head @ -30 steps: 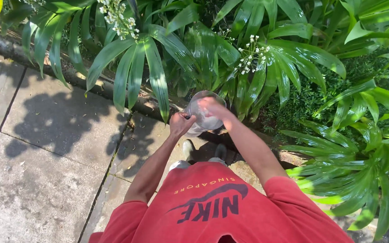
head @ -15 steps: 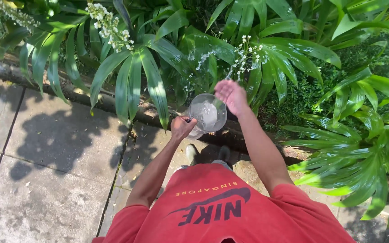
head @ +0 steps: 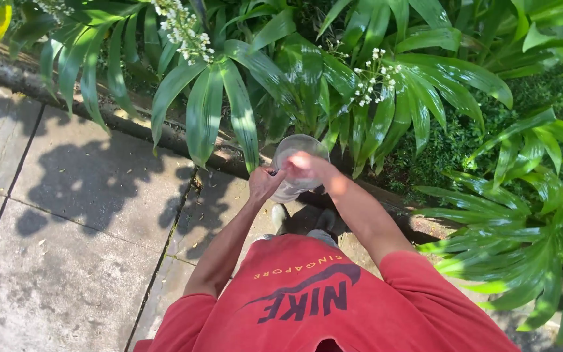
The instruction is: Watering a potted plant with a pitcher and refilling it at an outdoor tap.
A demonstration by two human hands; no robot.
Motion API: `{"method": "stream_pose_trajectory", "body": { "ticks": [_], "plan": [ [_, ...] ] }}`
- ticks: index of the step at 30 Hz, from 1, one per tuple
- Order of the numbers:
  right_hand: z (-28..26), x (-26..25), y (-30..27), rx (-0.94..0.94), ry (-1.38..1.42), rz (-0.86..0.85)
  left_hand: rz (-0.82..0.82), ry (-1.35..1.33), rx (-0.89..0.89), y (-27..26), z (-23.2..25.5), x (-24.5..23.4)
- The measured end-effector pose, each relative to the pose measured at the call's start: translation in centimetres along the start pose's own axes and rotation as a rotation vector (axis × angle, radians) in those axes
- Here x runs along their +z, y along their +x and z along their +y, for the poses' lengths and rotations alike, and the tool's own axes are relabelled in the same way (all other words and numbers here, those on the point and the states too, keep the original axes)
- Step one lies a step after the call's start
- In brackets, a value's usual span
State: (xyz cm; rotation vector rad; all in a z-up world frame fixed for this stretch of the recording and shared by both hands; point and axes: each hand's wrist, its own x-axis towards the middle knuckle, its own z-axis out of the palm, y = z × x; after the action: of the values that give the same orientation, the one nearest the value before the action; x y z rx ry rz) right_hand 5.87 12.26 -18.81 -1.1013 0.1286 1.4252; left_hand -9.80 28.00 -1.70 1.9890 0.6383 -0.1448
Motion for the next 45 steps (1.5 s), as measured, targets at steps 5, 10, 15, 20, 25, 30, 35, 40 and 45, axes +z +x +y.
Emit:
{"method": "stream_pose_trajectory", "body": {
  "ticks": [5, 10, 15, 20, 25, 30, 35, 40, 45],
  "plan": [
    [-18.4, 19.5, -14.9, -0.318, 0.193, -0.197, 0.113, -0.021, 0.011, 0.2, -1.4, -1.7],
    [-21.9, 21.1, -15.0, -0.557, 0.161, -0.179, 0.241, 0.025, 0.052, 0.8, -1.8, -3.2],
    [-14.0, 16.5, -7.8, -0.148, -0.234, 0.175, 0.265, 0.003, 0.037, 0.1, -2.7, -3.5],
    [-2.0, 6.3, 4.1, -0.040, -0.453, 0.283, 0.274, -0.029, 0.016, -1.0, -3.3, -4.1],
    [-3.0, 7.0, 3.1, 0.200, -0.361, -0.096, 0.315, 0.055, -0.022, -1.9, -3.8, -3.8],
    [-21.0, 22.4, -13.4, -0.436, 0.130, -0.133, 0.345, -0.048, -0.087, -2.9, -4.4, -5.0],
    [-21.5, 19.9, -11.2, -0.342, -0.263, 0.041, 0.397, -0.031, -0.067, -2.3, -3.6, -6.6],
    [-14.7, 16.8, -6.9, -0.281, -0.557, -0.187, 0.382, -0.050, -0.099, -4.6, -3.2, -9.1],
    [-12.8, 20.1, -5.6, -0.359, -0.868, -0.189, 0.374, -0.054, -0.076, -6.1, -4.2, -12.1]
  ]
}}
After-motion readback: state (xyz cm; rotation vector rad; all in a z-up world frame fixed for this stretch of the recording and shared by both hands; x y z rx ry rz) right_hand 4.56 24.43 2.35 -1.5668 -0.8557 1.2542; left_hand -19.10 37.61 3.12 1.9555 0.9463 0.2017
